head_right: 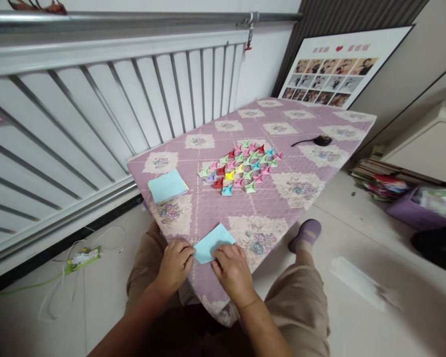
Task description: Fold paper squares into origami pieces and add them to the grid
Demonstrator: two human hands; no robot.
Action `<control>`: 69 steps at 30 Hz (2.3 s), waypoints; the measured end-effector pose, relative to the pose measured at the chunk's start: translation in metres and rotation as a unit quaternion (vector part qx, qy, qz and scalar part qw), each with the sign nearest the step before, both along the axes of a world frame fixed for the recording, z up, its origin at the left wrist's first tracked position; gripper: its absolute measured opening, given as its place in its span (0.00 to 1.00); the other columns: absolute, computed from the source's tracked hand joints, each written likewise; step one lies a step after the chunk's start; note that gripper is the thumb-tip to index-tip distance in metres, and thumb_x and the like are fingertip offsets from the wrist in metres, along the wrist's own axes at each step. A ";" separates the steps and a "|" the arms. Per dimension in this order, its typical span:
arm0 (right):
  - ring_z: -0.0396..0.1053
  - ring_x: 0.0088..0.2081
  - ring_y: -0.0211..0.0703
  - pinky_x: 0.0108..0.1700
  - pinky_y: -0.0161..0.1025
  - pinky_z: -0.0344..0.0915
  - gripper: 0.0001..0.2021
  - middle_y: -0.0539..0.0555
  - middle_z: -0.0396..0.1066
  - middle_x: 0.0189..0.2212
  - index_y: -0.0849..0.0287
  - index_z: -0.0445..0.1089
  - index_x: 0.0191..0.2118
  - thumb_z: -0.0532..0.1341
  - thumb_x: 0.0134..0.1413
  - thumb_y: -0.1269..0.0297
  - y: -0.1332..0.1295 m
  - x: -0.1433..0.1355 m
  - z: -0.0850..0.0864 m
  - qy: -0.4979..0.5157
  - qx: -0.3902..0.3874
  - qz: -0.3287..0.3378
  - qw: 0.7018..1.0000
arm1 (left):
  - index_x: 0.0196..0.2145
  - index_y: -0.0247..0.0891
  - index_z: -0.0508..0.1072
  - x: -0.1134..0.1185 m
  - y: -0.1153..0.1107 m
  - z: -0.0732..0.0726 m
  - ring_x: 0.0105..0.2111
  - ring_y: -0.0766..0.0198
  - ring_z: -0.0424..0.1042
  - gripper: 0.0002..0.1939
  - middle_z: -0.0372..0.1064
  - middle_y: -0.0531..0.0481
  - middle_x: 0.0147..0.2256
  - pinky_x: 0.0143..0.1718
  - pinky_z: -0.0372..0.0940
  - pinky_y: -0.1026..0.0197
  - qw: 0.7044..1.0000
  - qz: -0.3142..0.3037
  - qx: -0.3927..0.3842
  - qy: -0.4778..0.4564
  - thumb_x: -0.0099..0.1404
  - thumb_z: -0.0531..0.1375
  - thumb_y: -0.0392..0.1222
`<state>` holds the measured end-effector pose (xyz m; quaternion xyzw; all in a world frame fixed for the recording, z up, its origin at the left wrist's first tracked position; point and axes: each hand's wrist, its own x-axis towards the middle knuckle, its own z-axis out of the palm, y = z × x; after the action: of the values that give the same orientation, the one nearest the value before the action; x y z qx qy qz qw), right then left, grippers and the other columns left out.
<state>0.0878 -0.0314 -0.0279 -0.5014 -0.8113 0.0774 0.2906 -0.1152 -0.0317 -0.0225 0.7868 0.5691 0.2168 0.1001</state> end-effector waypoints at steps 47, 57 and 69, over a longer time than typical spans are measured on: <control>0.61 0.35 0.45 0.40 0.41 0.56 0.13 0.53 0.64 0.28 0.56 0.65 0.25 0.57 0.59 0.59 0.002 -0.002 0.006 0.020 -0.034 -0.051 0.998 | 0.25 0.38 0.72 -0.007 0.005 0.008 0.36 0.61 0.66 0.10 0.68 0.50 0.30 0.41 0.58 0.57 0.993 0.042 -0.103 -0.046 0.63 0.58 0.40; 0.60 0.35 0.45 0.38 0.41 0.56 0.12 0.52 0.62 0.27 0.56 0.63 0.23 0.60 0.56 0.60 0.003 -0.007 0.003 0.000 -0.020 -0.092 0.996 | 0.25 0.38 0.71 -0.008 0.008 0.014 0.35 0.61 0.66 0.10 0.68 0.50 0.30 0.39 0.57 0.58 0.994 0.045 -0.102 -0.001 0.63 0.60 0.42; 0.60 0.36 0.46 0.38 0.41 0.55 0.11 0.52 0.63 0.28 0.56 0.63 0.23 0.64 0.52 0.63 0.003 -0.011 0.004 0.001 -0.029 -0.112 0.993 | 0.25 0.38 0.68 -0.005 0.010 0.012 0.35 0.59 0.66 0.10 0.67 0.50 0.31 0.38 0.57 0.58 0.992 0.044 -0.096 0.069 0.62 0.61 0.42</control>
<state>0.0771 -0.0280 -0.0235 -0.5974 -0.7469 0.0686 0.2838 -0.1201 -0.0219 -0.0100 0.7609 0.6269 0.1103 0.1262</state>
